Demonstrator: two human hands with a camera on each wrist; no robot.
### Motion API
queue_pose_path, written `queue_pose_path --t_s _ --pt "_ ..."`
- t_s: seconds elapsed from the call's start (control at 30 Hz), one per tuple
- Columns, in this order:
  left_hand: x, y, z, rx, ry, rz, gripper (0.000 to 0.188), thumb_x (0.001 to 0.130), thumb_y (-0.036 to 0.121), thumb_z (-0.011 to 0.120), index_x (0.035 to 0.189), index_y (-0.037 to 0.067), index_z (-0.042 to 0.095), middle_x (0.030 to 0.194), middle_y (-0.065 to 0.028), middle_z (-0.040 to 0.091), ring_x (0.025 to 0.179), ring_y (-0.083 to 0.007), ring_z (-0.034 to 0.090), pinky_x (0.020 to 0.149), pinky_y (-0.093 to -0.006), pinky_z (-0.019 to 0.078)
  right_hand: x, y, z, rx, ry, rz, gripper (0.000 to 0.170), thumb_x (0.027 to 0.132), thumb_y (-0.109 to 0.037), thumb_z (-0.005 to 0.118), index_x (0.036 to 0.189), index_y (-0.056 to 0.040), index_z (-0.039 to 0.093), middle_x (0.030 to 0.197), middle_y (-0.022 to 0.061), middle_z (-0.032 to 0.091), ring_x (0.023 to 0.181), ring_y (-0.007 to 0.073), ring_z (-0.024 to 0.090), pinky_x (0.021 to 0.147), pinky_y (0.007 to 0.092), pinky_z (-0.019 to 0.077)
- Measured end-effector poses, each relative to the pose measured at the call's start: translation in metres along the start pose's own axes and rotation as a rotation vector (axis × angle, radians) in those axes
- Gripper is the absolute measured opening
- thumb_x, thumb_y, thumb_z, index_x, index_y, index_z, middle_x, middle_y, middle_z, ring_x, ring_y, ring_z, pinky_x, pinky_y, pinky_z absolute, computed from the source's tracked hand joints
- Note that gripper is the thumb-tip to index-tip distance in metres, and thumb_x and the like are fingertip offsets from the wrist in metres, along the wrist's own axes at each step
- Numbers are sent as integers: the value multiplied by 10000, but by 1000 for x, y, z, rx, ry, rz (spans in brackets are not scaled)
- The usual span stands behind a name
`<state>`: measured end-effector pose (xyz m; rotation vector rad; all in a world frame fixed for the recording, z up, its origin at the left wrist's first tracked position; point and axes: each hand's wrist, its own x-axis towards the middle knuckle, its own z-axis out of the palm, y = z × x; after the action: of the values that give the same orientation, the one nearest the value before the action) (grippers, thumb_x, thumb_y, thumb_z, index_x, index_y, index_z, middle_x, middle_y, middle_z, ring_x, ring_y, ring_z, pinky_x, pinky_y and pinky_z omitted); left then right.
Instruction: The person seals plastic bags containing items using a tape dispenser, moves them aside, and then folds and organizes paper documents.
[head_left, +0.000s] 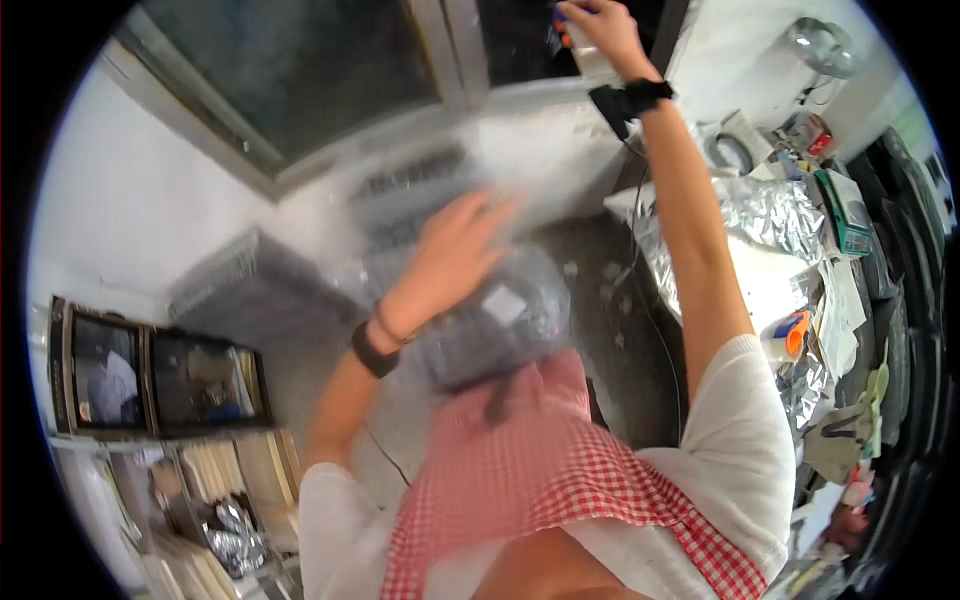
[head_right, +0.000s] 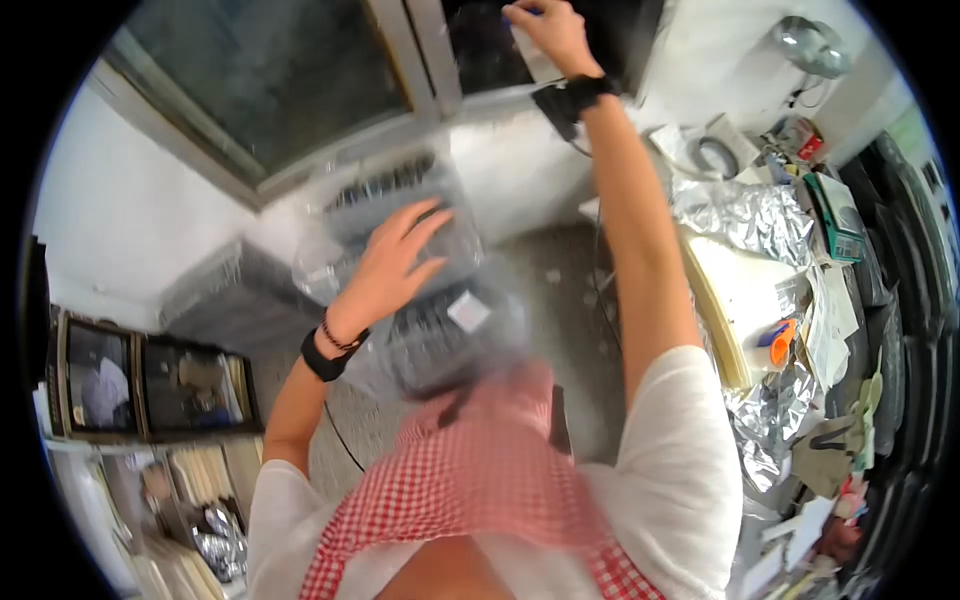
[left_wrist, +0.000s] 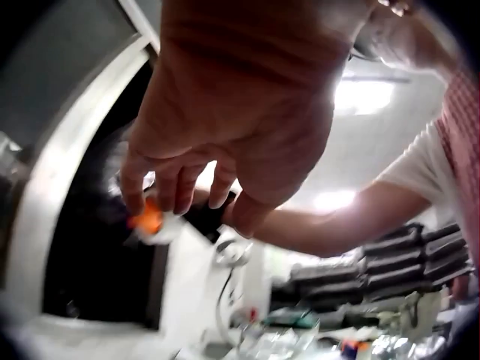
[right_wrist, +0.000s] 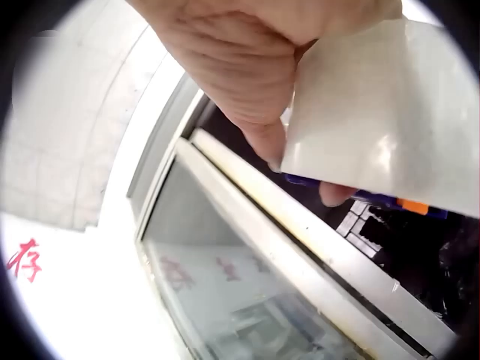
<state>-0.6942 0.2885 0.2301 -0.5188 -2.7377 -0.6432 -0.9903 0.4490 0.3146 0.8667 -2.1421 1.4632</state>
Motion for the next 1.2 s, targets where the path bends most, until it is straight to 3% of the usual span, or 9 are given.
queue_pose_path --t_s 0.03,0.07,0.23,0.43,0.53,0.63,0.83,0.93,1.2 --pt "-45 -24 13 54 -39 -176 523 807 206 642 1292 96 481 1331 -194 414 1227 -392 394 1006 -440 340 -23 10 3 42 -78 -78 214 854 -179 623 956 9 631 798 109 658 731 155 621 648 291 484" --pt "-92 -48 27 114 -84 -340 541 799 240 652 1293 101 482 1331 -218 406 1222 -414 390 1009 -450 332 -49 37 13 -72 -154 -151 228 867 -282 586 1026 -120 618 950 152 660 879 352 629 725 390 499" --pt "-274 -79 80 518 60 -1012 871 695 513 729 1386 127 365 1309 -334 374 1199 -444 403 984 -469 346 -245 74 24 -461 -583 -19 194 854 -292 537 865 -168 685 671 136 631 616 329 618 587 419 504" --pt "-254 -106 125 377 283 -1185 777 707 515 706 1301 80 456 1171 -279 541 1146 -408 495 955 -478 394 -338 88 71 -762 -899 113 343 806 -387 551 671 -93 664 629 138 626 622 324 641 562 418 505" --pt "-248 -119 114 239 -9 -1355 495 769 422 682 1075 48 575 997 -198 631 977 -375 593 854 -442 460 -375 109 56 -693 -917 140 278 815 -343 550 722 -109 669 652 138 633 628 329 639 575 432 509" --pt "-282 -120 120 268 -41 -1029 240 775 206 688 759 15 543 757 -107 609 797 -265 595 726 -378 456 -411 102 -5 -592 -864 199 206 806 -243 525 753 -111 674 667 136 640 626 326 643 564 429 508" --pt "-272 -7 97 68 218 -717 152 828 164 612 853 15 635 993 -142 627 903 -323 574 839 -387 446 -458 58 -106 -566 -637 436 204 851 -311 571 814 -139 675 643 147 618 633 326 623 557 430 485" --pt "-264 -2 77 -86 -42 -524 191 832 205 628 886 24 654 1082 -147 599 957 -315 555 883 -393 421 -456 47 -130 -682 -667 577 275 889 -330 532 758 -134 672 619 141 606 595 321 617 528 418 476" --pt "-179 33 155 391 -433 -665 199 779 183 672 872 22 602 1090 -162 552 978 -294 559 701 -395 496 -478 55 -141 -795 -627 335 285 923 -290 474 785 -110 646 663 135 618 561 331 601 469 434 465"
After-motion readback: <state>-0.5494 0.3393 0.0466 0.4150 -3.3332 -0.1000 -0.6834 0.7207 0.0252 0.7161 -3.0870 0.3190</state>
